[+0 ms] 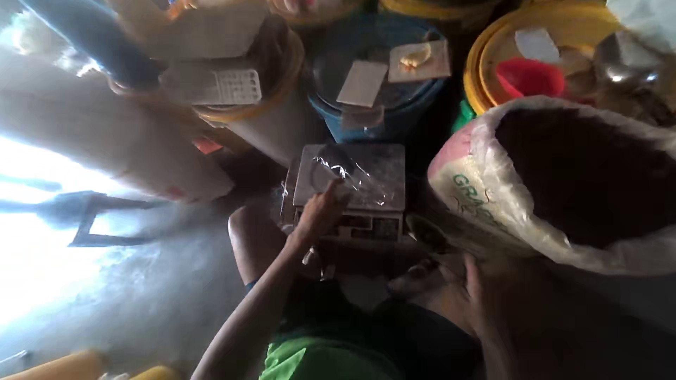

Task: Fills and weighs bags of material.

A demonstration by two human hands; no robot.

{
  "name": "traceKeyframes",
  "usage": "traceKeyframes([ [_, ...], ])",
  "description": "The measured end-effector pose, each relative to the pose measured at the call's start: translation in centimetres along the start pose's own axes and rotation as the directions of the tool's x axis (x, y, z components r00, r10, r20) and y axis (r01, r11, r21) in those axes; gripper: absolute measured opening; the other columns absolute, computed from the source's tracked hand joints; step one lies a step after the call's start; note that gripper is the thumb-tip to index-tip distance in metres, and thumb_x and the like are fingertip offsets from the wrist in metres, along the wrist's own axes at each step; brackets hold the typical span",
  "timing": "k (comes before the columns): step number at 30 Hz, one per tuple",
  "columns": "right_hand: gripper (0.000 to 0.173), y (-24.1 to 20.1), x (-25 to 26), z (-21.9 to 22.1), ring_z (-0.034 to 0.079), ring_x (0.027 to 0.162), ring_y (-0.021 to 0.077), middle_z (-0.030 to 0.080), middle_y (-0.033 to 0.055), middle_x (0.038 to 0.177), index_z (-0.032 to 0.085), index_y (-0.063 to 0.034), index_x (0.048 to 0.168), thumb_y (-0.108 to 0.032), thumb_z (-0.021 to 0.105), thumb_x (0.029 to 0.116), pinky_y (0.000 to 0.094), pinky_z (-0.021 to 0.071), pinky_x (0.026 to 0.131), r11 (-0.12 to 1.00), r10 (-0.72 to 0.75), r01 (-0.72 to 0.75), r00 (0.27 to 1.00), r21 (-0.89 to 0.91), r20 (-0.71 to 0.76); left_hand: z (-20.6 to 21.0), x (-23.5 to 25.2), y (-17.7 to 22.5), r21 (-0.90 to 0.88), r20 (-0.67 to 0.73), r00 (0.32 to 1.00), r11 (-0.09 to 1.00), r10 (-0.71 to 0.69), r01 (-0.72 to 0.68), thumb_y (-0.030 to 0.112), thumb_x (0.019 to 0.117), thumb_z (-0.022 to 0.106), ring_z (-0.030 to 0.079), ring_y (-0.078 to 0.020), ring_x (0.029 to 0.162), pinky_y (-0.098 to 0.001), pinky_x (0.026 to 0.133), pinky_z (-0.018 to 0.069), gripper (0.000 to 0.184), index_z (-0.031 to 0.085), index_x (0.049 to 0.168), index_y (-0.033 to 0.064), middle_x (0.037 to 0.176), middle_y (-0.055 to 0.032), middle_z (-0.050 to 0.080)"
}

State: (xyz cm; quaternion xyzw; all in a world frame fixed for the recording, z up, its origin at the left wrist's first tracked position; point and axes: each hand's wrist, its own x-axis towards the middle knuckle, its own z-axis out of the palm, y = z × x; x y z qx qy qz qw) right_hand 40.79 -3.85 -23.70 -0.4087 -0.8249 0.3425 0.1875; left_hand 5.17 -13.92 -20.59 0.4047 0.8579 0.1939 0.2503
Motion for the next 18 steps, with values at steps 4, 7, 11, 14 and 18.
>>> traceKeyframes([
  [4, 0.056, 0.5, 1.9, 3.2, 0.065, 0.115, 0.0386, 0.065, 0.0244, 0.127, 0.049, 0.0008, 0.146, -0.033, 0.062, 0.1024, 0.0566, 0.0535, 0.098, 0.989, 0.145, -0.143, 0.981, -0.025, 0.132, -0.5, -0.6, -5.1, -0.052, -0.103, 0.994, 0.998, -0.027, 0.021, 0.044, 0.1055, 0.054, 0.063, -0.0249, 0.064, -0.0516, 0.066, 0.0557, 0.048, 0.051, 0.146, 0.0185, 0.074, -0.0081, 0.065],
  [7, 0.058, 0.1, 3.7, 4.7, 0.060, 0.126, 0.0409, 0.059, 0.0257, 0.138, 0.046, 0.0004, 0.149, -0.034, 0.060, 0.1040, 0.0567, 0.0483, 0.106, 0.979, 0.197, -0.184, 0.962, -0.085, 0.191, -0.6, -0.7, -6.8, -0.108, -0.116, 0.992, 0.993, -0.050, 0.037, 0.042, 0.1058, 0.054, 0.062, -0.0227, 0.062, -0.0487, 0.064, 0.0554, 0.046, 0.051, 0.145, 0.0182, 0.072, -0.0071, 0.063],
  [11, 0.057, -0.5, 6.5, 6.5, 0.060, 0.127, 0.0392, 0.057, 0.0220, 0.143, 0.045, -0.0038, 0.151, -0.034, 0.059, 0.1040, 0.0569, 0.0491, 0.105, 0.968, 0.220, -0.186, 0.951, -0.167, 0.217, -0.4, 0.0, -7.3, -0.176, -0.093, 0.993, 0.983, -0.067, 0.050, 0.039, 0.1060, 0.055, 0.062, -0.0215, 0.064, -0.0468, 0.066, 0.0553, 0.044, 0.052, 0.144, 0.0169, 0.075, -0.0075, 0.065],
  [14, 0.058, -2.7, 9.1, 7.6, 0.058, 0.130, 0.0378, 0.055, 0.0202, 0.147, 0.045, -0.0058, 0.152, -0.035, 0.059, 0.1039, 0.0560, 0.0477, 0.108, 0.953, 0.247, -0.182, 0.929, -0.242, 0.276, 0.2, 0.4, -8.0, -0.210, -0.045, 0.997, 0.976, -0.066, 0.055, 0.040, 0.1065, 0.052, 0.061, -0.0216, 0.067, -0.0460, 0.068, 0.0543, 0.046, 0.052, 0.145, 0.0152, 0.077, -0.0077, 0.064],
  [18, 0.055, -6.9, 13.5, 10.8, 0.059, 0.128, 0.0364, 0.058, 0.0170, 0.143, 0.050, -0.0100, 0.149, -0.037, 0.059, 0.1028, 0.0533, 0.0508, 0.103, 0.927, 0.224, -0.116, 0.934, -0.356, 0.280, 1.8, 0.6, -10.2, -0.229, 0.006, 0.996, 0.969, -0.088, 0.087, 0.040, 0.1070, 0.050, 0.065, -0.0226, 0.070, -0.0470, 0.071, 0.0556, 0.045, 0.053, 0.144, 0.0147, 0.082, -0.0093, 0.068],
])
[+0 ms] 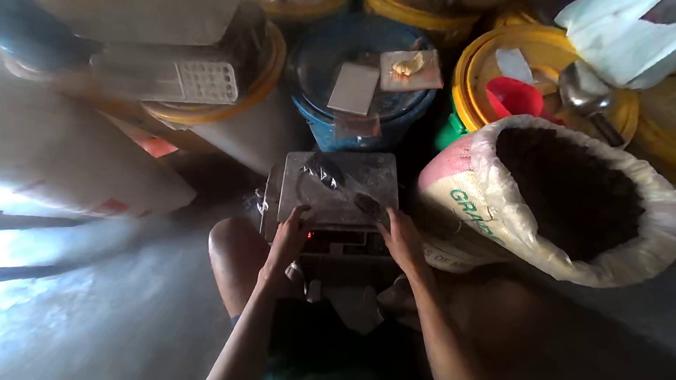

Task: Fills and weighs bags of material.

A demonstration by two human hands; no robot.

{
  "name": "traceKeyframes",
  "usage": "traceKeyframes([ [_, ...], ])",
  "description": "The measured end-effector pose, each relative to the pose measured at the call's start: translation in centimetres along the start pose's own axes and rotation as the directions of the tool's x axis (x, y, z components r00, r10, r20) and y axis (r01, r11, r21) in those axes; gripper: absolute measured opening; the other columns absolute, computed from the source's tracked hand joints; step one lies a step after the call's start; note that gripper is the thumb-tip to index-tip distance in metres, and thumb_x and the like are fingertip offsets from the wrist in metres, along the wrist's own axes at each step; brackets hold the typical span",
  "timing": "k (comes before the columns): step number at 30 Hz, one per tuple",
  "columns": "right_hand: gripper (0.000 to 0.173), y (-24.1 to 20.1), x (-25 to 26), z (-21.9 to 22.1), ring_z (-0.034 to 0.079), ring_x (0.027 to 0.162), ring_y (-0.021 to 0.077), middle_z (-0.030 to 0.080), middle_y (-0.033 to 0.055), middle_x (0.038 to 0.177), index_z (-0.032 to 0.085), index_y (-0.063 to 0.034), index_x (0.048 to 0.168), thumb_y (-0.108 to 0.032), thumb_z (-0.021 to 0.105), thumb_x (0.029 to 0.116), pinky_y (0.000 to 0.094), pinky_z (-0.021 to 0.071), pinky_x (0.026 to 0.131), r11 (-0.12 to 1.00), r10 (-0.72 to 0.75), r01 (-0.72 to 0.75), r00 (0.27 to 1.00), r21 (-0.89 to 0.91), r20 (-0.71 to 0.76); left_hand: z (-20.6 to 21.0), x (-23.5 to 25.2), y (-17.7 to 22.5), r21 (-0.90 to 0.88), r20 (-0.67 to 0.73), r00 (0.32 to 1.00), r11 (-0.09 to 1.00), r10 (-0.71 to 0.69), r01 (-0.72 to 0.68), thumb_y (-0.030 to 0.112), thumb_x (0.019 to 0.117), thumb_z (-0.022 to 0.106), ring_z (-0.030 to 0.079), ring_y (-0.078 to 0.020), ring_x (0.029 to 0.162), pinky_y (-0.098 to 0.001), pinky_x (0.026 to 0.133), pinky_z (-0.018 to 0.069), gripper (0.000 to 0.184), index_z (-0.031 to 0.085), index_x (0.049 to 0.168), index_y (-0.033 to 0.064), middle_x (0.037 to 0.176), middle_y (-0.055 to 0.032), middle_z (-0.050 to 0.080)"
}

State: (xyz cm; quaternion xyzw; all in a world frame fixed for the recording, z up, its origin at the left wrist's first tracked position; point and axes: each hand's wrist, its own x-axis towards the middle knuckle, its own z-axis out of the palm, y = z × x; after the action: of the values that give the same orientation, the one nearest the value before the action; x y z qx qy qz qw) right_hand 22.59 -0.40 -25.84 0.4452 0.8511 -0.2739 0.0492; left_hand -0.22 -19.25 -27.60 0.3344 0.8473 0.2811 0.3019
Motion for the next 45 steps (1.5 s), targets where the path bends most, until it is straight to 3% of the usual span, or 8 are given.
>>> traceKeyframes([
  [4, 0.051, 0.8, -0.4, 0.4, 0.062, 0.123, 0.0354, 0.062, 0.0165, 0.138, 0.055, -0.0095, 0.145, -0.035, 0.062, 0.1016, 0.0545, 0.0520, 0.101, 1.000, -0.007, 0.006, 0.999, -0.024, -0.042, -1.3, -0.4, -3.1, -0.117, -0.070, 0.996, 0.992, -0.048, 0.040, 0.033, 0.1074, 0.051, 0.063, -0.0183, 0.064, -0.0418, 0.065, 0.0555, 0.038, 0.058, 0.138, 0.0124, 0.081, -0.0078, 0.068],
  [9, 0.051, 1.1, -2.0, 0.4, 0.063, 0.122, 0.0359, 0.062, 0.0169, 0.137, 0.054, -0.0083, 0.145, -0.033, 0.064, 0.1011, 0.0550, 0.0518, 0.101, 1.000, 0.021, -0.021, 0.997, -0.008, -0.068, -2.4, 1.0, -4.0, -0.213, -0.100, 0.994, 0.977, -0.039, 0.017, 0.032, 0.1079, 0.051, 0.058, -0.0136, 0.059, -0.0356, 0.060, 0.0530, 0.034, 0.062, 0.133, 0.0119, 0.075, -0.0045, 0.063],
  [15, 0.052, 3.2, -3.4, 2.2, 0.060, 0.126, 0.0374, 0.059, 0.0224, 0.139, 0.052, -0.0019, 0.145, -0.029, 0.064, 0.1016, 0.0555, 0.0487, 0.107, 0.990, -0.027, 0.044, 0.991, 0.132, -0.130, -3.3, 0.6, -5.5, -0.289, -0.142, 0.988, 0.957, -0.058, 0.015, 0.025, 0.1081, 0.052, 0.059, -0.0159, 0.059, -0.0378, 0.059, 0.0550, 0.029, 0.063, 0.130, 0.0114, 0.077, -0.0065, 0.064],
  [20, 0.053, 4.3, -5.1, 3.2, 0.062, 0.124, 0.0377, 0.061, 0.0261, 0.135, 0.051, 0.0037, 0.142, -0.025, 0.065, 0.1009, 0.0544, 0.0502, 0.105, 0.976, -0.039, 0.080, 0.979, 0.202, -0.200, -3.2, -0.1, -6.2, -0.312, -0.199, 0.980, 0.949, -0.028, -0.036, 0.026, 0.1085, 0.051, 0.052, -0.0169, 0.051, -0.0358, 0.050, 0.0489, 0.027, 0.064, 0.127, 0.0118, 0.071, -0.0067, 0.060],
  [34, 0.052, 6.1, -8.1, 3.4, 0.063, 0.120, 0.0332, 0.063, 0.0247, 0.130, 0.051, 0.0036, 0.141, -0.026, 0.064, 0.1010, 0.0487, 0.0518, 0.103, 0.971, -0.021, 0.080, 0.967, 0.224, -0.254, -2.5, -0.5, -5.5, -0.320, -0.202, 0.979, 0.943, 0.028, -0.093, 0.028, 0.1092, 0.049, 0.051, -0.0175, 0.051, -0.0364, 0.050, 0.0468, 0.027, 0.065, 0.124, 0.0112, 0.067, -0.0065, 0.057],
  [38, 0.050, 5.2, -7.8, 2.6, 0.064, 0.120, 0.0356, 0.063, 0.0247, 0.130, 0.052, 0.0014, 0.142, -0.026, 0.065, 0.1008, 0.0528, 0.0512, 0.103, 0.982, -0.007, 0.051, 0.973, 0.184, -0.232, -2.3, -0.3, -5.6, -0.314, -0.196, 0.980, 0.944, 0.035, -0.097, 0.029, 0.1092, 0.049, 0.054, -0.0173, 0.053, -0.0369, 0.053, 0.0490, 0.028, 0.066, 0.123, 0.0112, 0.070, -0.0063, 0.060],
  [41, 0.051, 1.8, -5.2, 0.7, 0.060, 0.125, 0.0391, 0.060, 0.0243, 0.136, 0.052, -0.0009, 0.144, -0.028, 0.064, 0.1016, 0.0569, 0.0482, 0.106, 0.996, -0.020, 0.032, 0.991, 0.088, -0.131, -2.2, -0.1, -5.7, -0.299, -0.185, 0.981, 0.948, 0.056, -0.111, 0.031, 0.1090, 0.049, 0.056, -0.0168, 0.056, -0.0375, 0.055, 0.0518, 0.029, 0.066, 0.124, 0.0122, 0.072, -0.0055, 0.061],
  [45, 0.051, 0.9, -3.4, -0.1, 0.062, 0.122, 0.0388, 0.062, 0.0195, 0.135, 0.055, -0.0072, 0.143, -0.036, 0.062, 0.1014, 0.0612, 0.0492, 0.100, 0.998, -0.019, 0.013, 0.994, -0.054, -0.109, -2.3, -0.5, -5.9, -0.272, -0.176, 0.984, 0.959, 0.028, -0.076, 0.030, 0.1086, 0.050, 0.056, -0.0194, 0.057, -0.0413, 0.056, 0.0510, 0.029, 0.067, 0.124, 0.0121, 0.074, -0.0081, 0.061],
])
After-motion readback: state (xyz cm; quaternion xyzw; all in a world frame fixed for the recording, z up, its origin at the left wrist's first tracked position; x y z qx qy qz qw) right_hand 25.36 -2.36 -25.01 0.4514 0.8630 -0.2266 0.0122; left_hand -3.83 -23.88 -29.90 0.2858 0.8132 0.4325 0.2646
